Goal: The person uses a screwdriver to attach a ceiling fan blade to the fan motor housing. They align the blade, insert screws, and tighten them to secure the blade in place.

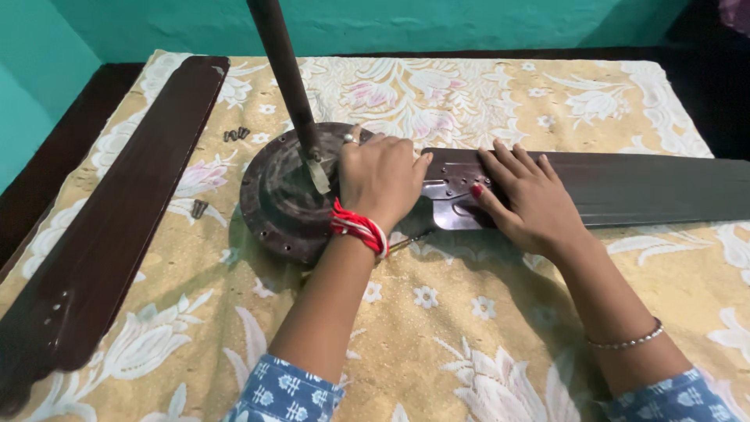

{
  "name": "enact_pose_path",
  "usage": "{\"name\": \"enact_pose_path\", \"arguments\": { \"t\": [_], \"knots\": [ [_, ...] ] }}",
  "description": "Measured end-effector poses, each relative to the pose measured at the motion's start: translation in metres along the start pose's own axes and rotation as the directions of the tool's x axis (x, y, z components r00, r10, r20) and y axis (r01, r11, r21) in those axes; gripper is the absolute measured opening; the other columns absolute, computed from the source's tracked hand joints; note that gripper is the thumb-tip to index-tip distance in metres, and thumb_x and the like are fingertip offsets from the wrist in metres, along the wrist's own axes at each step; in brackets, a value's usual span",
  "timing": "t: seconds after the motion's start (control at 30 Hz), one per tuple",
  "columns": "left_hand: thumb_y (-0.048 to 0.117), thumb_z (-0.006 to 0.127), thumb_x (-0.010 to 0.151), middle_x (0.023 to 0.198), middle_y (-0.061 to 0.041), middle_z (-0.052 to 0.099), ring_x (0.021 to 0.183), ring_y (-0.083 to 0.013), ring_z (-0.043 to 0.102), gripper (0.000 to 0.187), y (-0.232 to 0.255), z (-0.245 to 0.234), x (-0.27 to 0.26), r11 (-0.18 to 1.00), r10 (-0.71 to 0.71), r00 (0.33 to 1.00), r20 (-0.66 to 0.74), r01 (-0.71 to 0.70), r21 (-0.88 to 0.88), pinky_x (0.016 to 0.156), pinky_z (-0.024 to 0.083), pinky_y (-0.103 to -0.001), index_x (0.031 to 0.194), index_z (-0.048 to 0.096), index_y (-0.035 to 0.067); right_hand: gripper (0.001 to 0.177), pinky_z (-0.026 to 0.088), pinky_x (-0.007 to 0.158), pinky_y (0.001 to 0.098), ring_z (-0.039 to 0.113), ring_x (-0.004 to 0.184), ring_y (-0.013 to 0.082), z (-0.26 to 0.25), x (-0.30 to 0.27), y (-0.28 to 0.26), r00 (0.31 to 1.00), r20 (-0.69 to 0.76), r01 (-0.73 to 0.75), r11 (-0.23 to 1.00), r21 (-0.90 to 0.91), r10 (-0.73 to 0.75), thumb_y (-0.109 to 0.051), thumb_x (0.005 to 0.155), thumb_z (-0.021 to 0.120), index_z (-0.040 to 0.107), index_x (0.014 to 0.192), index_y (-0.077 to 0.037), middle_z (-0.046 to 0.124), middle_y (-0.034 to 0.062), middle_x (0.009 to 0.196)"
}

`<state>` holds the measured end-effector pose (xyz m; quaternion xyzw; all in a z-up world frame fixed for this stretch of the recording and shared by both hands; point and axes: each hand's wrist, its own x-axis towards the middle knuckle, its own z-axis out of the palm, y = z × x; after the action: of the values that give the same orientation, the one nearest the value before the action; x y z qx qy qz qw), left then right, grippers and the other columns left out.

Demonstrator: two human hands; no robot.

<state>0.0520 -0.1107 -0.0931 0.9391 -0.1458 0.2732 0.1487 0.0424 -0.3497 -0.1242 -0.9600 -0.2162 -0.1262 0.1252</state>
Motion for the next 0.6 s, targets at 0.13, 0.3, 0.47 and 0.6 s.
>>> {"name": "enact_pose_path", "arguments": {
  "t": [0.13, 0.3, 0.47, 0.6],
  "knots": [
    [0.041, 0.07, 0.091, 0.078, -0.009, 0.075, 0.083, -0.0255, 0.071, 0.034, 0.0, -0.001, 0.0, 1.0, 0.024, 0.999, -0.036, -0.024, 0.006, 0.092, 0.05, -0.051, 0.075, 0.075, 0.011, 0.065, 0.023, 0.125, 0.0487, 0.037, 0.15, 0.0319, -0.009, 0.008, 0.011, 0.959, 0.127, -0.278, 0.934, 0.224, 0.254, -0.056, 0.101, 0.033, 0.047, 0.155, -0.022, 0.048, 0.0128, 0.157],
    [0.043, 0.067, 0.094, 0.08, -0.009, 0.075, 0.084, -0.0261, 0.071, 0.037, 0.002, -0.001, 0.0, 0.999, 0.004, 1.0, 0.021, -0.005, 0.042, 0.081, 0.051, -0.049, 0.078, 0.076, 0.01, 0.077, 0.014, 0.131, 0.0578, 0.045, 0.143, 0.0348, -0.013, 0.002, 0.046, 0.827, 0.022, -0.562, 0.822, 0.091, 0.562, -0.058, 0.096, 0.053, 0.042, 0.158, -0.014, 0.046, 0.0166, 0.161],
    [0.043, 0.066, 0.095, 0.083, -0.008, 0.076, 0.087, -0.0258, 0.071, 0.036, 0.004, -0.005, 0.0, 0.998, 0.022, 1.0, 0.008, -0.023, 0.059, 0.091, 0.05, -0.05, 0.082, 0.077, 0.012, 0.095, 0.002, 0.122, 0.0703, 0.005, 0.157, 0.0487, -0.003, -0.02, 0.085, 0.508, -0.111, -0.841, 0.52, 0.15, 0.854, -0.054, 0.092, 0.069, 0.024, 0.166, -0.015, 0.009, 0.0276, 0.169],
    [0.041, 0.067, 0.094, 0.089, -0.008, 0.077, 0.093, -0.0259, 0.071, 0.033, 0.002, -0.004, 0.0, 0.998, 0.067, 0.995, -0.079, -0.066, 0.014, 0.1, 0.044, -0.054, 0.085, 0.077, 0.011, 0.117, 0.003, 0.123, 0.0646, -0.008, 0.152, 0.0591, 0.015, -0.024, 0.112, 0.249, -0.248, -0.873, 0.328, 0.361, 0.936, -0.046, 0.092, 0.083, 0.001, 0.169, -0.013, -0.02, 0.0381, 0.16]
  ]
}}
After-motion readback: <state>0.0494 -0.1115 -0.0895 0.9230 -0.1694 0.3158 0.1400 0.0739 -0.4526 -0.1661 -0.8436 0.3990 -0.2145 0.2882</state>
